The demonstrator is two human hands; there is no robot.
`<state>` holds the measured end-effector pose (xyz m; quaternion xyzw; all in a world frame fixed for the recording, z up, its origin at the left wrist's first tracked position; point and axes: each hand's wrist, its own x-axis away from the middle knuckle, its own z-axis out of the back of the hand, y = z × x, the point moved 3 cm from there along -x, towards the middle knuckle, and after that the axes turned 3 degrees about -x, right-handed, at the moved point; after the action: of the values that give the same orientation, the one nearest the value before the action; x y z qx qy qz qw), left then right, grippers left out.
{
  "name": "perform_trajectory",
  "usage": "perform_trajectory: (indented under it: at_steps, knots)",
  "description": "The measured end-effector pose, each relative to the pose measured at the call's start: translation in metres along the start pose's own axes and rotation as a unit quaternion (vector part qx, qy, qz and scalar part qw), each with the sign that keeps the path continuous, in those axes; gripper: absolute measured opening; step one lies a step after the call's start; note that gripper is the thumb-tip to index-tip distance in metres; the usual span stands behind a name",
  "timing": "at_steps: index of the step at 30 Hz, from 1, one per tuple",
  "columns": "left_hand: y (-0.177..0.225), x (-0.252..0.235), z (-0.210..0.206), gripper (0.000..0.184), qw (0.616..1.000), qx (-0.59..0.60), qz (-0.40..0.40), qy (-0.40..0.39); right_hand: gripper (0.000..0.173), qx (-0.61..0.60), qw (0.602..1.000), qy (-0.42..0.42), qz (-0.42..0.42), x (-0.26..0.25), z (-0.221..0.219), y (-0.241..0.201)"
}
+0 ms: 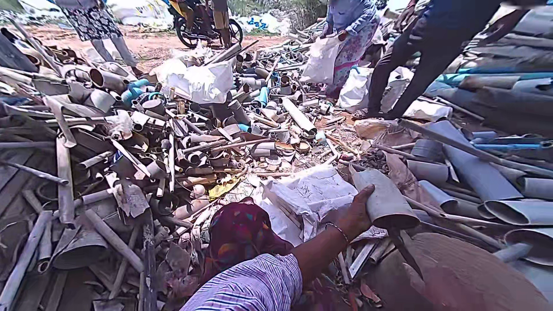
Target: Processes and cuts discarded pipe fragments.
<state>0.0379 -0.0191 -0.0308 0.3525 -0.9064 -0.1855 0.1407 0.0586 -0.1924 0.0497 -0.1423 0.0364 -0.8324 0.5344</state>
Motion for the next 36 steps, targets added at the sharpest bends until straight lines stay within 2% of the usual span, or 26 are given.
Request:
perform_trajectory:
  at_steps: [2,4,6,8,10,12,15,18,20,25,30,33,36]
  knots:
    - [0.0,-0.002,0.002,0.032,1.0,0.005,-0.001,0.001,0.063,-0.028,0.999,0.038,0.011,0.001,0.003,-0.002]
    - [-0.001,-0.004,0.001,0.032,1.0,0.004,-0.007,-0.003,0.065,-0.02,0.997,0.076,-0.011,-0.005,0.002,0.007]
    - [-0.002,-0.005,0.001,0.034,1.0,0.001,-0.019,0.001,0.061,0.008,0.997,0.027,-0.069,-0.01,0.002,0.015]
    - [-0.008,-0.006,0.0,0.033,0.999,-0.009,-0.035,0.006,0.058,0.004,0.995,-0.051,-0.09,-0.005,0.003,0.014]
    - [-0.012,-0.007,-0.003,0.034,0.999,-0.022,-0.049,-0.003,0.06,-0.046,0.994,-0.067,-0.075,0.003,0.009,0.008]
    - [-0.015,-0.009,-0.012,0.033,0.997,-0.036,-0.061,-0.025,0.065,-0.069,0.995,-0.028,-0.068,0.006,0.015,0.014]
    - [-0.02,-0.007,-0.018,0.034,0.996,-0.039,-0.064,-0.046,0.064,-0.07,0.993,0.0,-0.098,0.011,0.013,0.027]
    - [-0.021,-0.004,-0.023,0.034,0.996,-0.035,-0.065,-0.057,0.062,-0.083,0.994,-0.024,-0.062,0.018,0.01,0.023]
    - [-0.015,-0.001,-0.023,0.033,0.995,-0.03,-0.071,-0.061,0.061,-0.099,0.994,-0.012,-0.04,0.019,0.011,0.015]
    - [-0.002,0.005,-0.026,0.031,0.993,-0.036,-0.092,-0.068,0.062,-0.059,0.995,0.057,-0.06,0.014,0.007,0.022]
    - [0.011,0.005,-0.022,0.028,0.991,-0.012,-0.119,-0.058,0.057,-0.085,0.996,0.011,0.008,0.013,0.006,0.002]
    - [0.01,0.007,-0.025,0.028,0.991,-0.012,-0.113,-0.065,0.061,-0.066,0.996,0.045,-0.033,0.01,0.007,0.008]
    - [0.012,0.008,-0.026,0.028,0.992,-0.01,-0.11,-0.06,0.061,-0.065,0.997,0.023,-0.046,0.011,0.007,0.007]
